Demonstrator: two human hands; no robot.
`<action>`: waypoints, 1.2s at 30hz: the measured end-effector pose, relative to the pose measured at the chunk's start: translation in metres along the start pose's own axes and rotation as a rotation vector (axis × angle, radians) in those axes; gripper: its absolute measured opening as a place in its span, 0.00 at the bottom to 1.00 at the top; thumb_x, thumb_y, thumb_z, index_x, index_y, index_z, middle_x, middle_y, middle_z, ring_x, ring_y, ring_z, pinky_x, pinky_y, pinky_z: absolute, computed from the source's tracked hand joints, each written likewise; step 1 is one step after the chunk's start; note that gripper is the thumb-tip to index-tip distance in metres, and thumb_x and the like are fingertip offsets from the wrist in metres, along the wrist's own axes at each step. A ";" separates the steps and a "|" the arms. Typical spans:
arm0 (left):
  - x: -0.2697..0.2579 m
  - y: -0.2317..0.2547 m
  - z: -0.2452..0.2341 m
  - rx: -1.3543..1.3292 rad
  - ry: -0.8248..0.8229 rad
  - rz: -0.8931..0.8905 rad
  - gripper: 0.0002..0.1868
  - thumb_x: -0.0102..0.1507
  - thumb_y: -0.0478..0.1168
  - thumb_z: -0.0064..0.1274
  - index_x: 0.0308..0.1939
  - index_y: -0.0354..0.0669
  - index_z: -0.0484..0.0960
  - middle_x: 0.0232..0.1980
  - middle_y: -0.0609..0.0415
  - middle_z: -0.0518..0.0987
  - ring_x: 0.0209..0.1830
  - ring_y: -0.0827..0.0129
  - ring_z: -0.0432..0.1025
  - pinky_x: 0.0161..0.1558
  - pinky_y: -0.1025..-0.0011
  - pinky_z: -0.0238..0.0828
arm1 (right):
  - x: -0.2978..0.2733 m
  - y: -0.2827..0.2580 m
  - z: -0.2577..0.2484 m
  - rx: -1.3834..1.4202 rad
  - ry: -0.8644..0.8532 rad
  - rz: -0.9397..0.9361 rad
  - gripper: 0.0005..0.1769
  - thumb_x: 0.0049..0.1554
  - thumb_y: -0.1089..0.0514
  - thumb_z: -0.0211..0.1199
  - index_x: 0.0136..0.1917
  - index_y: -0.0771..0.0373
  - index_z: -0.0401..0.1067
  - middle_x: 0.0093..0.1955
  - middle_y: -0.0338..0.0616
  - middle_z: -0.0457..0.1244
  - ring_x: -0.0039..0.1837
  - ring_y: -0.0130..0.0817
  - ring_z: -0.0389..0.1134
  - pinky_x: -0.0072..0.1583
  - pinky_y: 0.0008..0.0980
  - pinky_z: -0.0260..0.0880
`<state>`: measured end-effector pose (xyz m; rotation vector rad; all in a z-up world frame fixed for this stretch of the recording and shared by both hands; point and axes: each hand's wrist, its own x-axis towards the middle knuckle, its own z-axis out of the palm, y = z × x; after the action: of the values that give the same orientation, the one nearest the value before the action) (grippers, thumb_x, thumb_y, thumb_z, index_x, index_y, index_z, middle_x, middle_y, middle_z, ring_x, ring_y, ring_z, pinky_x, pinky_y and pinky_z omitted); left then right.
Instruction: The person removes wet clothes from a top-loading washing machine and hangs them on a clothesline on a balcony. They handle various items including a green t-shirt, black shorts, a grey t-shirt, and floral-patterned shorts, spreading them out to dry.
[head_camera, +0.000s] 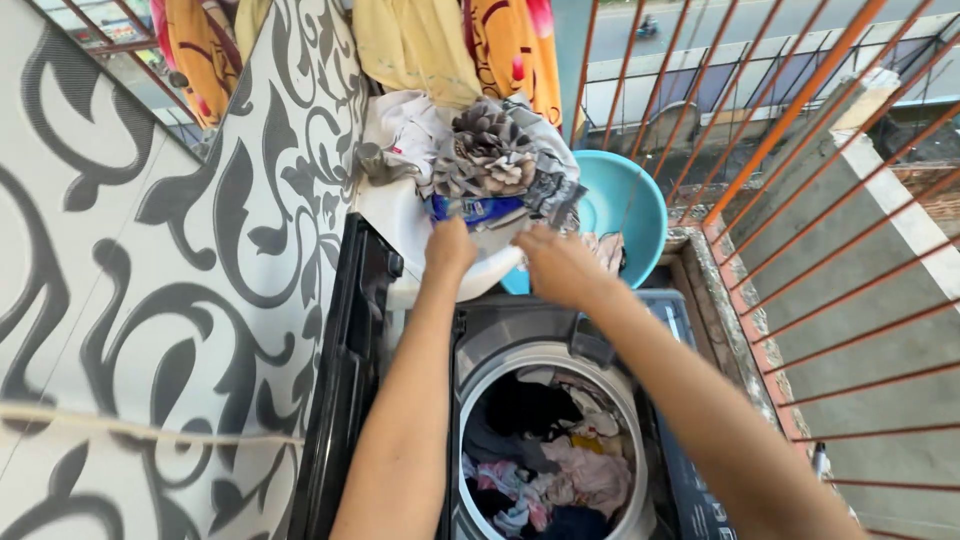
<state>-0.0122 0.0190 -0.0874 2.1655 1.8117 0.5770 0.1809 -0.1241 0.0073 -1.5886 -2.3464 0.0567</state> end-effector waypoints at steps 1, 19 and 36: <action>-0.002 -0.010 0.011 0.014 -0.051 -0.025 0.12 0.58 0.33 0.53 0.45 0.34 0.82 0.51 0.32 0.80 0.53 0.39 0.76 0.54 0.51 0.74 | 0.008 -0.003 0.019 -0.059 -0.026 -0.028 0.33 0.51 0.63 0.63 0.70 0.58 0.65 0.69 0.48 0.63 0.74 0.46 0.61 0.67 0.56 0.63; 0.073 -0.080 0.111 0.230 -0.197 -0.263 0.23 0.68 0.36 0.40 0.67 0.34 0.69 0.72 0.44 0.66 0.67 0.50 0.66 0.61 0.55 0.69 | 0.071 0.007 0.085 -0.102 -0.274 0.088 0.16 0.45 0.61 0.65 0.50 0.56 0.75 0.44 0.45 0.71 0.46 0.48 0.74 0.48 0.45 0.75; 0.043 -0.015 0.013 0.164 -0.106 -0.370 0.37 0.57 0.39 0.59 0.68 0.39 0.62 0.62 0.37 0.73 0.60 0.43 0.70 0.56 0.53 0.72 | 0.073 0.012 0.083 0.108 -0.314 0.273 0.28 0.51 0.56 0.64 0.66 0.53 0.69 0.56 0.49 0.70 0.60 0.49 0.70 0.74 0.70 0.42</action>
<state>-0.0130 0.0650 -0.0995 1.8404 2.1899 0.2323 0.1439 -0.0416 -0.0573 -1.9519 -2.2768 0.5182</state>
